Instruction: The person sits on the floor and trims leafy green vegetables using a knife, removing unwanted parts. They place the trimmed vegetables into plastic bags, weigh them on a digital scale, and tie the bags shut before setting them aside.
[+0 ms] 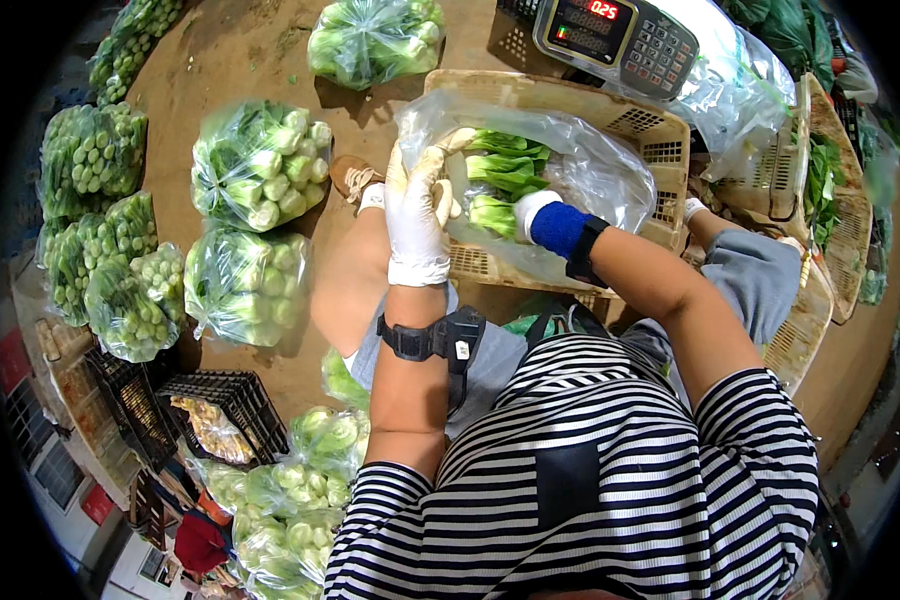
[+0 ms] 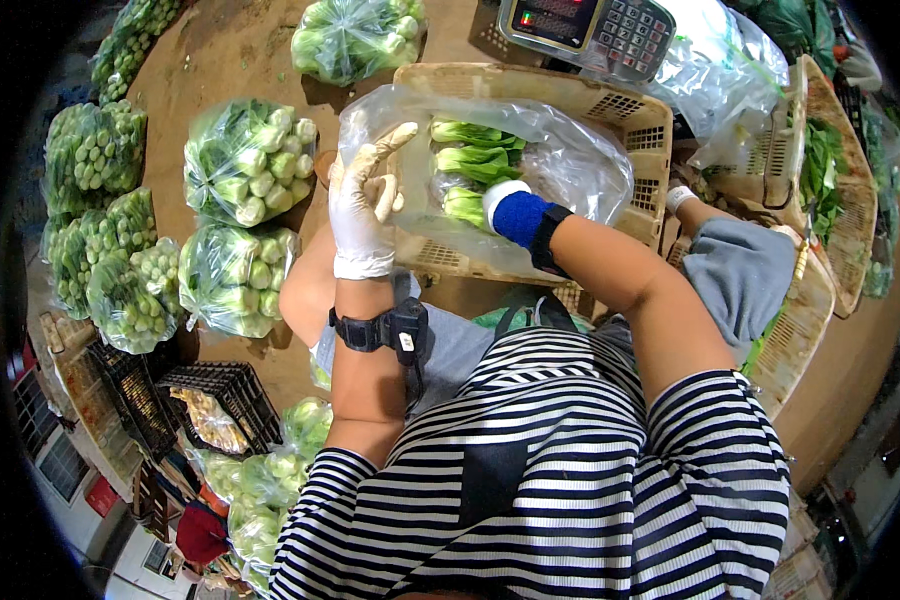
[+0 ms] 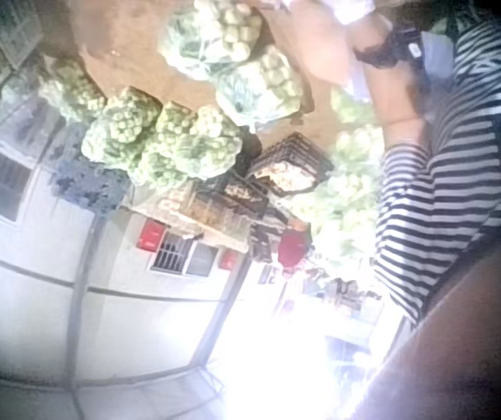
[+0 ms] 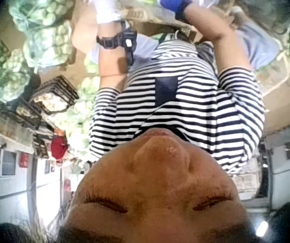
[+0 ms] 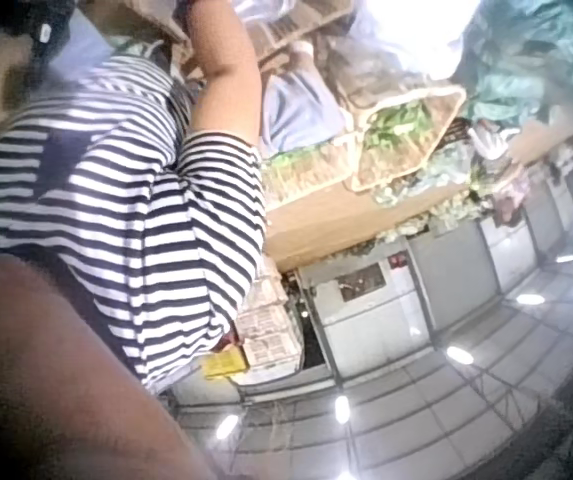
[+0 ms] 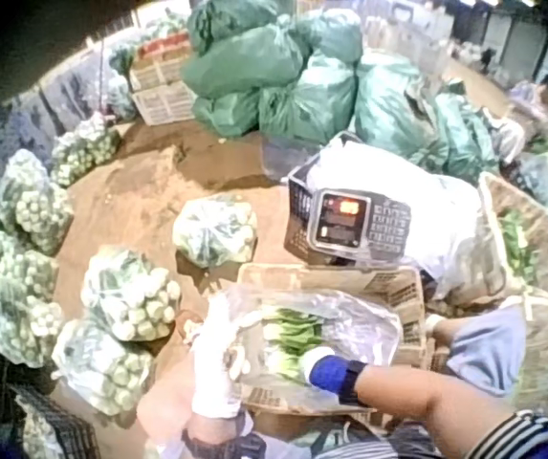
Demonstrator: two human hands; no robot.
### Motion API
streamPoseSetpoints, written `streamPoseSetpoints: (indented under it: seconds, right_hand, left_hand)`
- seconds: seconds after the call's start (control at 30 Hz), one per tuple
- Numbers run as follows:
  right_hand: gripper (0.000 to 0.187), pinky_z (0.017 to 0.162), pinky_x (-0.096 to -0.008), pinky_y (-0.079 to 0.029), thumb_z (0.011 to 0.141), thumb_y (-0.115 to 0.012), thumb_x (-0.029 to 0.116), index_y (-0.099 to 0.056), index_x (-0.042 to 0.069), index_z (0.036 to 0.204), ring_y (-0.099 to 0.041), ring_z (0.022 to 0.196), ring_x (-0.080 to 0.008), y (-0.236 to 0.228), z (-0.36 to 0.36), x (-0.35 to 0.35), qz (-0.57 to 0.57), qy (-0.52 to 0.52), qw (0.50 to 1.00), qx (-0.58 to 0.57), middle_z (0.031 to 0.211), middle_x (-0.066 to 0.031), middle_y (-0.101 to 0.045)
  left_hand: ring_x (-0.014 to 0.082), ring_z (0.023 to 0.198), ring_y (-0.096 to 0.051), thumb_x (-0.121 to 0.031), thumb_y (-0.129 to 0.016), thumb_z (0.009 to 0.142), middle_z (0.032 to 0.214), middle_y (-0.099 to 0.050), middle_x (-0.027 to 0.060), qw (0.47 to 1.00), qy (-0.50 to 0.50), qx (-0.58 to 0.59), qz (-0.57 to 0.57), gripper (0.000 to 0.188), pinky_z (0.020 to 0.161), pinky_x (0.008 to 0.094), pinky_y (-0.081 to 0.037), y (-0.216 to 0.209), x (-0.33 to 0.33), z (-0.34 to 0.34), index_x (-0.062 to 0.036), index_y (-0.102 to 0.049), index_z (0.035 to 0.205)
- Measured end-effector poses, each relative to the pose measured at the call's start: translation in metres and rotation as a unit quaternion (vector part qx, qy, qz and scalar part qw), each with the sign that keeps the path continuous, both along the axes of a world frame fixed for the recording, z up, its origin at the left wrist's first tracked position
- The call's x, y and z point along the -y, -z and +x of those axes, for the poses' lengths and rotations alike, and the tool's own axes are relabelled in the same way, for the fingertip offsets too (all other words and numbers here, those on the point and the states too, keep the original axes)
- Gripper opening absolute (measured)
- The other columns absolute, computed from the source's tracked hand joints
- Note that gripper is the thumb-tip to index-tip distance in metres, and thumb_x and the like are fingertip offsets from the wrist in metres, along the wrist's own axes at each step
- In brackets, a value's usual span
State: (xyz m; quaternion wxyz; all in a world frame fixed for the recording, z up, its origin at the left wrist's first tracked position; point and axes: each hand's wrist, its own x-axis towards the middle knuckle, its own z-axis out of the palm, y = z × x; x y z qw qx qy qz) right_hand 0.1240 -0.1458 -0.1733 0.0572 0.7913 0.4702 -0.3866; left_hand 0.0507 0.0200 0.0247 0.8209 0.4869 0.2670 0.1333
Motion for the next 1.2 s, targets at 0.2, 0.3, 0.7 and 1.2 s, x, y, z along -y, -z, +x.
streamPoseSetpoints:
  seconds: [0.2,0.3,0.7,1.2]
  right_hand:
    - [0.025,0.072,-0.04,-0.05,0.078,-0.059,0.024,-0.063,0.007,0.097,-0.063,0.088,-0.0303,0.019,-0.002,-0.029,-0.06,0.086,0.994,0.013,0.092,-0.0156,-0.065]
    - [0.021,0.073,-0.0399,-0.05,0.078,-0.06,0.021,-0.064,0.008,0.094,-0.062,0.089,-0.0299,0.031,0.005,-0.012,-0.028,0.053,0.998,0.012,0.092,-0.0124,-0.065]
    - [0.018,0.068,-0.0414,-0.05,0.081,-0.054,0.02,-0.064,0.009,0.091,-0.063,0.077,-0.0306,-0.003,0.001,-0.033,0.096,0.113,0.985,0.088,0.082,-0.014,-0.065]
    - [0.048,0.081,-0.0365,-0.048,0.067,-0.073,0.024,-0.057,0.011,0.111,-0.06,0.095,-0.0284,0.017,0.057,0.051,0.153,0.318,0.934,-0.051,0.102,-0.0131,-0.063]
  left_hand:
    - [0.0008,0.038,-0.029,-0.02,-0.048,0.088,0.102,-0.064,0.0129,0.996,-0.01,-0.013,-0.084,0.032,0.037,0.0151,-0.028,-0.005,0.006,0.006,-0.0015,-0.05,0.114]
    - [-0.0001,0.037,-0.028,-0.018,-0.049,0.088,0.1,-0.065,0.0122,0.994,-0.025,-0.013,-0.104,0.032,0.036,0.0143,-0.028,-0.005,0.005,0.004,-0.0035,-0.047,0.117]
    - [-0.0005,0.037,-0.029,-0.015,-0.048,0.089,0.104,-0.063,0.0147,0.995,-0.013,-0.002,-0.098,0.033,0.037,0.0137,-0.03,-0.005,0.008,0.002,-0.0031,-0.045,0.119]
    - [0.0255,0.078,-0.054,0.001,-0.057,0.063,0.086,-0.057,0.0099,0.808,-0.012,0.167,0.565,0.046,0.071,0.0353,-0.045,-0.058,0.05,-0.002,-0.0041,-0.057,0.109]
